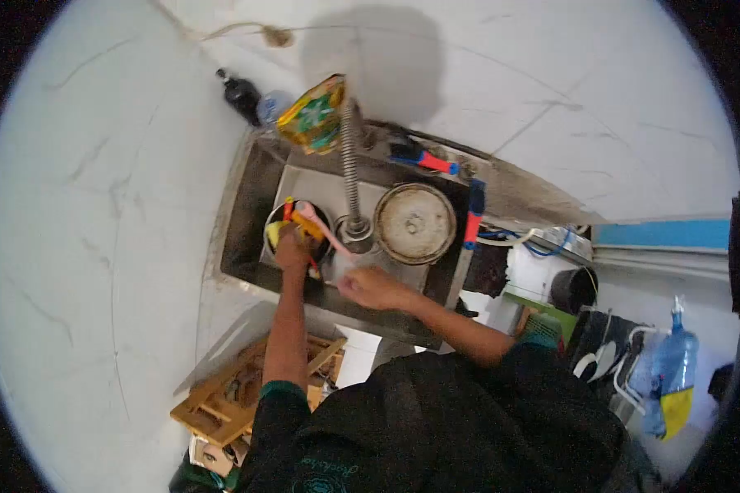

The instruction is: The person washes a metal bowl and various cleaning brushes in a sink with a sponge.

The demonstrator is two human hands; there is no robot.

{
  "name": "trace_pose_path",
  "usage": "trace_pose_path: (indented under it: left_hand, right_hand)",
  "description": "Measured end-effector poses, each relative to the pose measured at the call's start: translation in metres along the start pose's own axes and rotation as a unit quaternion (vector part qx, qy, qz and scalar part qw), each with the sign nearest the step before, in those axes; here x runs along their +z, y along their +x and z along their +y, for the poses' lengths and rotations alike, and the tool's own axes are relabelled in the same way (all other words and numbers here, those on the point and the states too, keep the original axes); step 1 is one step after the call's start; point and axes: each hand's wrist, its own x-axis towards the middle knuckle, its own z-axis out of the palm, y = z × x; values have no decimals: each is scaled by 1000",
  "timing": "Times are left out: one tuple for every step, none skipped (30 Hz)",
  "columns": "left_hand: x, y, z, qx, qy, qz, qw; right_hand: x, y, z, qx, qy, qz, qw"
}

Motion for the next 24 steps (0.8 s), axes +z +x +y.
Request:
trace_pose_path:
  left_hand:
    - [-5,8,0,7,-7,-21,1000]
    - [-8,11,-3,49,-22,32,998]
    - [-15,11,9,33,-74,46,996]
    - [-30,11,26,15,-125,60,990]
    - [-45,8,40,-6,-173,71,982]
    - [-51,3,56,18,-208,116,971]
    - [-55,-4,70,-26,-269,89,959]
    - [-57,-11,82,-70,-328,65,940]
    - [-60,-17,90,-113,-385,39,915]
    - [-51,-24,89,-93,-358,46,928]
    - [-48,-34,94,-87,-348,51,932]
    - [-45,-46,102,-81,-337,56,936]
    - [-42,-58,109,-75,-326,61,940]
    - [-38,-67,114,-86,-366,49,926]
    - [-34,-77,117,-97,-403,34,910]
    - [-31,-88,118,-110,-439,19,892]
    - [-34,-97,124,-120,-437,3,891]
    - [-40,-105,131,-131,-436,-12,890]
    - [-46,-112,134,-143,-435,-27,888]
    - [-43,-117,129,-127,-445,-33,886]
    - [-45,-120,129,-132,-461,-45,877]
    - [-47,-124,129,-138,-476,-57,867]
    - [-50,-127,130,-145,-490,-69,857]
    - [-63,-128,138,-167,-500,-97,844]
  right_hand:
    - [-28,-32,-6,17,20,-56,998]
    - [-56,-59,-10,90,138,-43,985]
    - [-82,-83,-8,157,256,-29,953]
    - [-100,-100,15,172,198,135,956]
    - [-113,-111,34,184,135,291,929]
    - [-129,-116,32,188,41,417,888]
    - [-142,-119,29,186,-54,531,825]
    - [-147,-114,40,183,-115,547,809]
    - [-146,-106,61,180,-174,561,789]
    - [-144,-100,77,178,-233,571,767]
    - [-144,-96,85,220,-220,548,776]
    - [-144,-92,89,261,-206,524,784]
    - [-145,-89,93,302,-190,498,791]
    - [-149,-86,94,315,-173,498,789]
    - [-151,-86,95,329,-155,497,788]
    - [-150,-87,96,344,-137,494,786]
    - [-149,-89,103,300,-154,518,786]
    - [-146,-92,111,253,-171,540,784]
    - [-141,-94,118,206,-188,560,780]
    - [-140,-97,106,191,-148,556,795]
    - [-138,-102,81,175,-109,549,810]
    - [-131,-104,64,160,-68,538,825]
    - [-118,-99,59,124,-66,509,849]
    - [-103,-93,54,89,-64,476,872]
